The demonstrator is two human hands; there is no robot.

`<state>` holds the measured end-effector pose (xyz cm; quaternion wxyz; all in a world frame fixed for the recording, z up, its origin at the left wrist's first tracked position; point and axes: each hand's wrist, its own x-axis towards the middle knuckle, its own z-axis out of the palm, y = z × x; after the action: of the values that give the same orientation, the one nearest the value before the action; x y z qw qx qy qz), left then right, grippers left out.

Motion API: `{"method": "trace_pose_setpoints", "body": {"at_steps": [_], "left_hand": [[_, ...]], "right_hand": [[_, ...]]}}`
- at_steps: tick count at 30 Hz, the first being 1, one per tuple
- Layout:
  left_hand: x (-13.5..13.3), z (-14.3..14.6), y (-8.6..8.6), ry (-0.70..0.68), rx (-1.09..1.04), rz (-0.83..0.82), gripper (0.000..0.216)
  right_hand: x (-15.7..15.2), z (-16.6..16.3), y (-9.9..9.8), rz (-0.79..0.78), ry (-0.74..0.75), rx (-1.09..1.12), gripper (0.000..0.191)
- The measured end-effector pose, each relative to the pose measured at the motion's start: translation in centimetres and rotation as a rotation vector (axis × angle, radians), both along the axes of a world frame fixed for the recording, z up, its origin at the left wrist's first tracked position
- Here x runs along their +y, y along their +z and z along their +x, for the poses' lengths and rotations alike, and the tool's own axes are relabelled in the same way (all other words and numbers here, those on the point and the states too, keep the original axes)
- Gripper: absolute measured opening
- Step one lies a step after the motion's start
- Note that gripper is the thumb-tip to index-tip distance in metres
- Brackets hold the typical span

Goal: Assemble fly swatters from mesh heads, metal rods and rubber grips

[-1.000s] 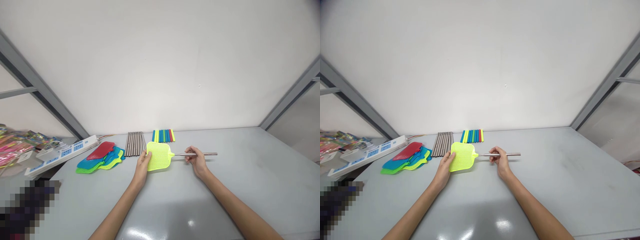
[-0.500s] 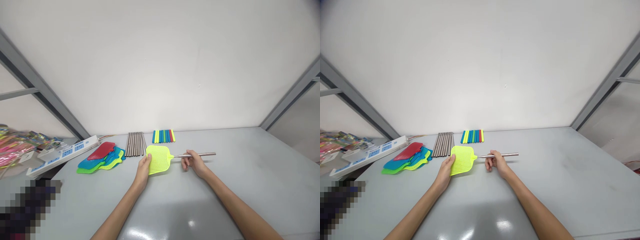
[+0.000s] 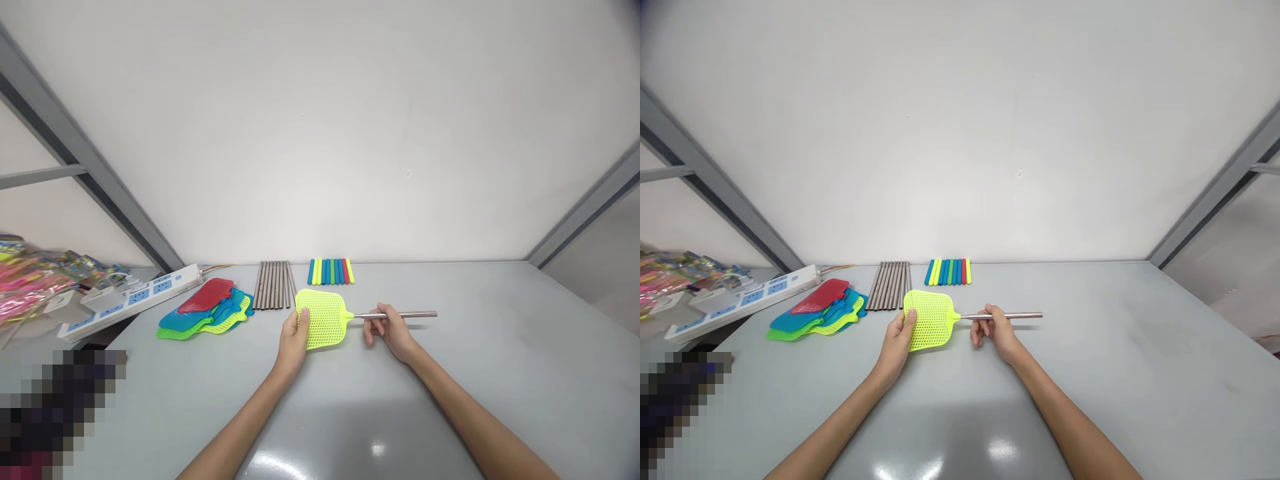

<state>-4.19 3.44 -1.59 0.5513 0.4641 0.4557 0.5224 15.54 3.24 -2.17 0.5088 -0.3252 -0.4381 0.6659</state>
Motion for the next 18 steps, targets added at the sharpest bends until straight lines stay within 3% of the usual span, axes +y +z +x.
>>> {"method": "trace_pose_setpoints", "body": {"at_steps": [18], "left_hand": [[2.1, -1.5, -0.3, 0.007, 0.081, 0.052, 0.043]], "right_hand": [[0.6, -0.2, -0.4, -0.042, -0.080, -0.115, 0.041]]}}
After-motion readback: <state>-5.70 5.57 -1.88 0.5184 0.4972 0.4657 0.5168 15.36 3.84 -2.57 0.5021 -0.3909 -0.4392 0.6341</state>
